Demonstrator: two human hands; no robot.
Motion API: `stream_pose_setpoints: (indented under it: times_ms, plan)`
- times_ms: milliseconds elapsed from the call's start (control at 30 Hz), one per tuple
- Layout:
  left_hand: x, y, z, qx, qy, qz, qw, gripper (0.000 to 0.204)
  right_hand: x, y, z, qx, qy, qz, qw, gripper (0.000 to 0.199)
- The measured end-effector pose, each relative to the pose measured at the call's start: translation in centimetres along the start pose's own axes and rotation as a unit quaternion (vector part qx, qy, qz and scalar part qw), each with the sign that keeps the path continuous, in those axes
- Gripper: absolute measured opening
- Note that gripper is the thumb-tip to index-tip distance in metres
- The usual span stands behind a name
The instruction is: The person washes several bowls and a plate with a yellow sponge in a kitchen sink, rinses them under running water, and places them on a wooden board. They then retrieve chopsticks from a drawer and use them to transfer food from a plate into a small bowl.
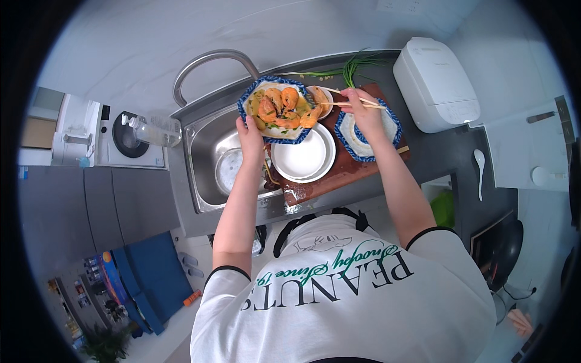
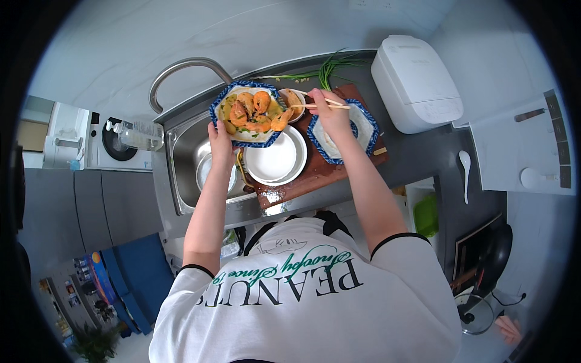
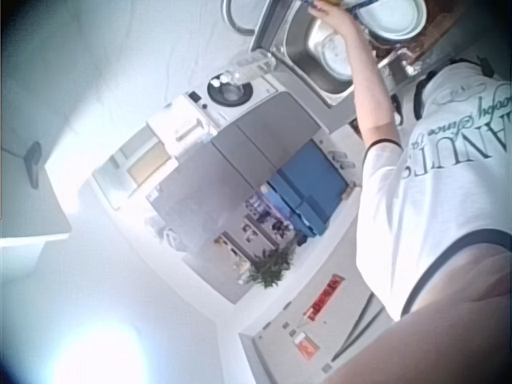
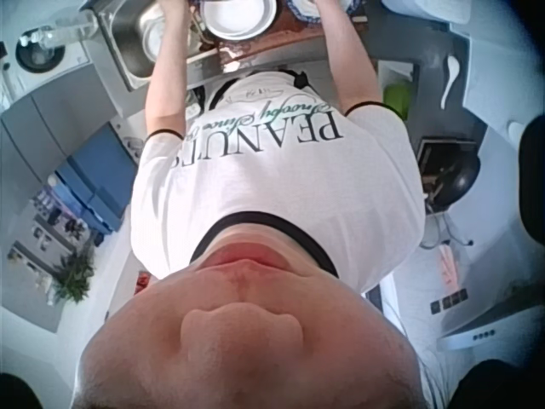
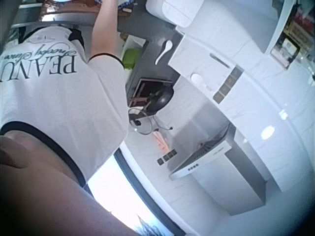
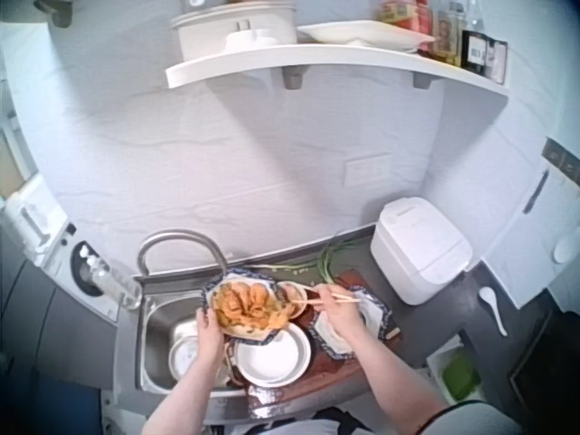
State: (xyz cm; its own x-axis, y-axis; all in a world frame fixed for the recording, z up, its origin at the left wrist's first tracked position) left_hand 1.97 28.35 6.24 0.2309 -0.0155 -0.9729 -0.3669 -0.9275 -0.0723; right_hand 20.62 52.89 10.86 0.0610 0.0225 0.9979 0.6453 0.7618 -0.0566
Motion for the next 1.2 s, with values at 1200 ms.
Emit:
stream_pose_setpoints:
  times_ms: [1200]
  plan:
    - [-2.4,0.1,-4.9,-0.033,0.052,-0.021,0.998,0.034,1.8,-4.9,4.4,0.228,0.025,-0.168,0.959,0.028]
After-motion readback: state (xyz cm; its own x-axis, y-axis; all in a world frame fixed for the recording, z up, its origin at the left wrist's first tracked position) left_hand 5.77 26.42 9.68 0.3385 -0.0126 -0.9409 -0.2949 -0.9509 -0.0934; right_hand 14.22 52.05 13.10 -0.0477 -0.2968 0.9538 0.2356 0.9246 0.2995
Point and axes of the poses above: each hand's wrist, its own z-axis towards the middle knuckle, its own y-axis out of the back of the hand, x = y × z, the point moved 2 cm from there along z, towards the middle knuckle, and after that the axes turned 6 degrees about x, right-handed, at the moved point
